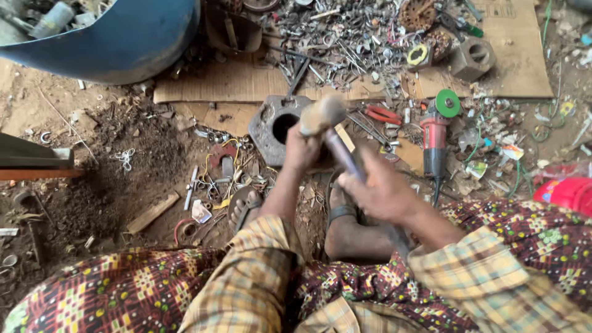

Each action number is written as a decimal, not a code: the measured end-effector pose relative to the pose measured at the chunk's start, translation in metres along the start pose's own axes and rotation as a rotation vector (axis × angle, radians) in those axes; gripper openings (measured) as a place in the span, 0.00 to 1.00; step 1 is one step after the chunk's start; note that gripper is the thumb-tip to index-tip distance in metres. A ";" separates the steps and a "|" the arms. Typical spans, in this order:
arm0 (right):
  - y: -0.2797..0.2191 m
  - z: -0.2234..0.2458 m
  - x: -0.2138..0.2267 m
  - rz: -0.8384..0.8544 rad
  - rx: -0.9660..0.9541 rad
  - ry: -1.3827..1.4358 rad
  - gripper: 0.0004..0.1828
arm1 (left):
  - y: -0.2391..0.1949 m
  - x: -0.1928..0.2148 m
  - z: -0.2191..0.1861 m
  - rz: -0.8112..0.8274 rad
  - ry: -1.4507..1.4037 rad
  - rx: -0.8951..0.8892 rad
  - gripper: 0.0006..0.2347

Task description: The person sits on the ground and uses a hammer and metal rod to strike and shape small metal pieces placed in a heavy metal block. They repeatedly pick up, inspect, and reposition the pieces, then strike them again.

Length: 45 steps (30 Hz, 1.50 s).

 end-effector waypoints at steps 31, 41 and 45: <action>-0.005 0.008 -0.004 -0.067 0.099 0.005 0.24 | -0.005 -0.008 -0.011 0.134 -0.007 -0.099 0.13; -0.012 -0.017 0.033 -0.193 -0.264 0.606 0.22 | 0.017 0.013 0.005 0.034 -0.138 0.348 0.10; 0.004 -0.029 0.033 -0.306 -0.400 0.614 0.19 | 0.030 0.024 -0.016 -0.014 -0.272 0.376 0.10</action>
Point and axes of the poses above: each hand's wrist, its own y-axis towards the middle knuckle, its own x-axis out of the back of the hand, z = x × y, the point moved 5 cm from there along y, towards the middle knuckle, and after that the axes turned 13 degrees about -z, right-handed, at the moved point
